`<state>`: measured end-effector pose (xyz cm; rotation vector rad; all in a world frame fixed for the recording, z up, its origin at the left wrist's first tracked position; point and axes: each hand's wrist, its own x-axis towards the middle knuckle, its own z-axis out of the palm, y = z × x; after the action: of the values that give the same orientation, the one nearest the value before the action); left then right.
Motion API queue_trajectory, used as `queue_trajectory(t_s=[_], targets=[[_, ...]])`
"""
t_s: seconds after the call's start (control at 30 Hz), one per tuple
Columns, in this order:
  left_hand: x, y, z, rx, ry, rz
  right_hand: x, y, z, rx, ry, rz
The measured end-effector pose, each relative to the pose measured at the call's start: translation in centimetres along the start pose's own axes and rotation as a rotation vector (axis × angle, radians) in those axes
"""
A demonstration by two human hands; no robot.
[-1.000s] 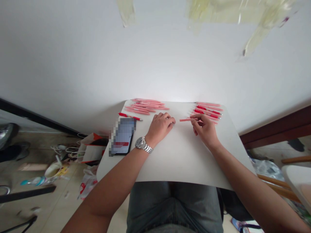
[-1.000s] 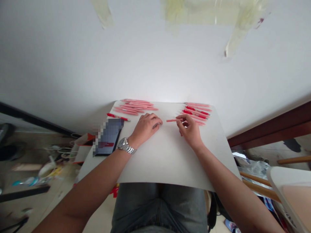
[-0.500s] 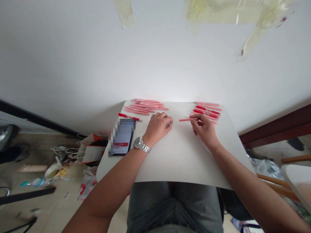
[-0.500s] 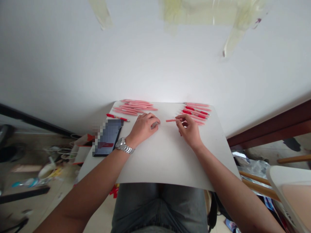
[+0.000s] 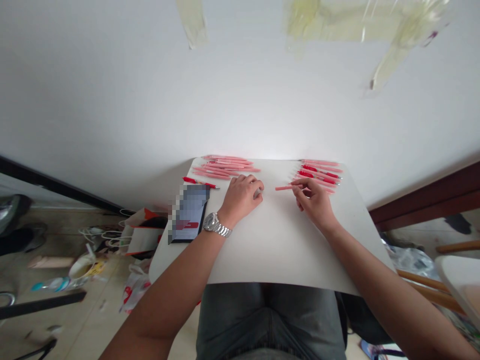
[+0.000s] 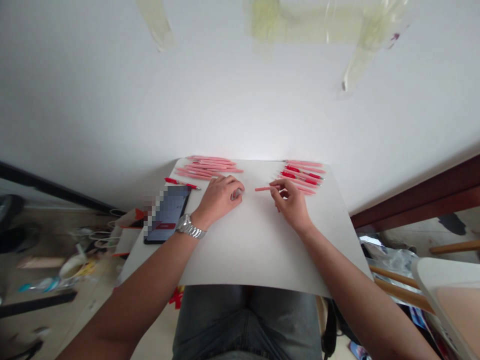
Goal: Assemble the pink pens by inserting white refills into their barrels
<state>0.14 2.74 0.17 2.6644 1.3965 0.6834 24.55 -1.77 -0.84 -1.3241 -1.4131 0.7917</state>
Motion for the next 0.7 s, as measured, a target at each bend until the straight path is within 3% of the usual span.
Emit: queue_trajectory(t_s=[0.43,0.7], targets=[[0.0,0.3,-0.6,-0.039,0.048,0.008,-0.1,0.0,0.2,0.033,-0.037,0.029],[0.1,1.6,-0.6,-0.259,0.09,0.088,-0.4,-0.4,0.5,0.159,-0.136,0.024]])
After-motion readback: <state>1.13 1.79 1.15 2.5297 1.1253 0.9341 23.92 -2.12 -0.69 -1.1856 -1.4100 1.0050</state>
